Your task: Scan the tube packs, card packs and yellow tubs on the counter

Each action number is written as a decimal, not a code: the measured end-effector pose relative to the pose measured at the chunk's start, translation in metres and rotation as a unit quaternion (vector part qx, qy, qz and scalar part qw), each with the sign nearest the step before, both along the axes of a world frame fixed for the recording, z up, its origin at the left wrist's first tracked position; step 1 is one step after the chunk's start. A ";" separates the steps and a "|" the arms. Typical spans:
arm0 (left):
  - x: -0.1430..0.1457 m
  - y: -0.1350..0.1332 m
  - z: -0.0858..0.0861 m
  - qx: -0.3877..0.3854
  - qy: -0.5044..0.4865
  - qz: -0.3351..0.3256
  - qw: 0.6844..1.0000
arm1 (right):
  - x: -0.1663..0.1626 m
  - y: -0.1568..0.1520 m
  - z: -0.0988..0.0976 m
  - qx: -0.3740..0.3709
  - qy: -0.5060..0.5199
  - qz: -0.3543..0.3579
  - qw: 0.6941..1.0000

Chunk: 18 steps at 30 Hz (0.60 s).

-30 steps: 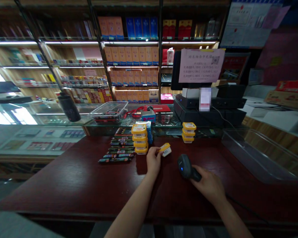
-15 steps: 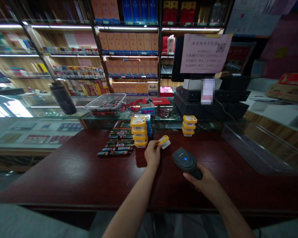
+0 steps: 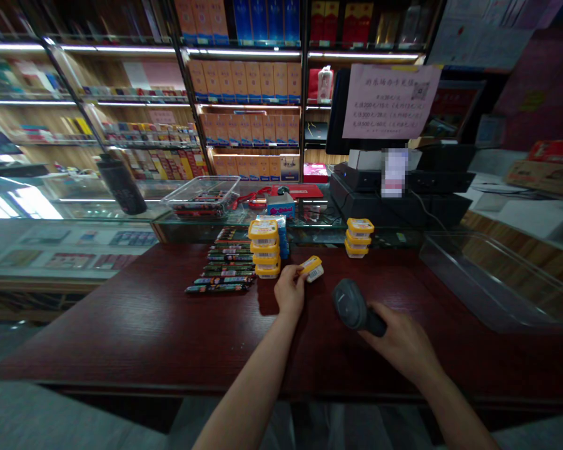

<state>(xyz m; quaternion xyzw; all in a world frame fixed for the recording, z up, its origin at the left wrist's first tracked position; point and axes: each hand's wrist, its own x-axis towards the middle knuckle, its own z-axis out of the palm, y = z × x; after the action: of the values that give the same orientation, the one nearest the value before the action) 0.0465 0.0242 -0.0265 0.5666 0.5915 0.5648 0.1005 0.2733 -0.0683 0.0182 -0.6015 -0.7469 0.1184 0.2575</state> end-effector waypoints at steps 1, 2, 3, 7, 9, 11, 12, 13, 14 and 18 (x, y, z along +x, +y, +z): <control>0.000 0.000 -0.001 0.007 -0.003 -0.004 1.000 | 0.006 0.004 -0.005 0.029 -0.057 -0.017 0.998; 0.000 0.001 -0.002 0.016 -0.005 -0.009 1.000 | 0.011 0.008 -0.012 0.056 -0.099 -0.014 0.993; -0.001 0.002 -0.003 0.028 -0.006 -0.015 0.999 | 0.017 0.011 -0.019 0.076 -0.132 -0.008 0.988; -0.003 0.003 -0.006 0.097 -0.006 -0.054 0.994 | 0.031 0.020 -0.048 0.164 -0.185 -0.009 0.969; -0.003 0.003 -0.005 0.129 -0.003 -0.077 0.989 | 0.033 0.021 -0.057 0.184 -0.193 -0.012 0.964; -0.003 0.001 0.000 0.150 -0.004 -0.100 0.984 | 0.033 0.021 -0.062 0.192 -0.196 -0.010 0.962; -0.003 0.001 0.003 0.157 -0.007 -0.112 0.981 | 0.033 0.021 -0.063 0.194 -0.194 -0.007 0.962; -0.003 0.000 0.007 0.160 -0.010 -0.122 0.979 | 0.033 0.020 -0.064 0.195 -0.190 -0.002 0.962; -0.003 -0.001 0.012 0.161 -0.013 -0.130 0.978 | 0.033 0.020 -0.064 0.197 -0.184 0.003 0.963; -0.015 -0.009 0.032 0.146 -0.008 -0.151 0.978 | 0.036 0.020 -0.066 0.205 -0.171 0.009 0.964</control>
<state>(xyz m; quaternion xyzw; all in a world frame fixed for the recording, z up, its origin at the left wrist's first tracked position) 0.0315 0.0152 0.0053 0.6534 0.4097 0.6277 0.1057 0.3090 -0.0487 -0.0474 -0.5404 -0.7936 -0.1394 0.2424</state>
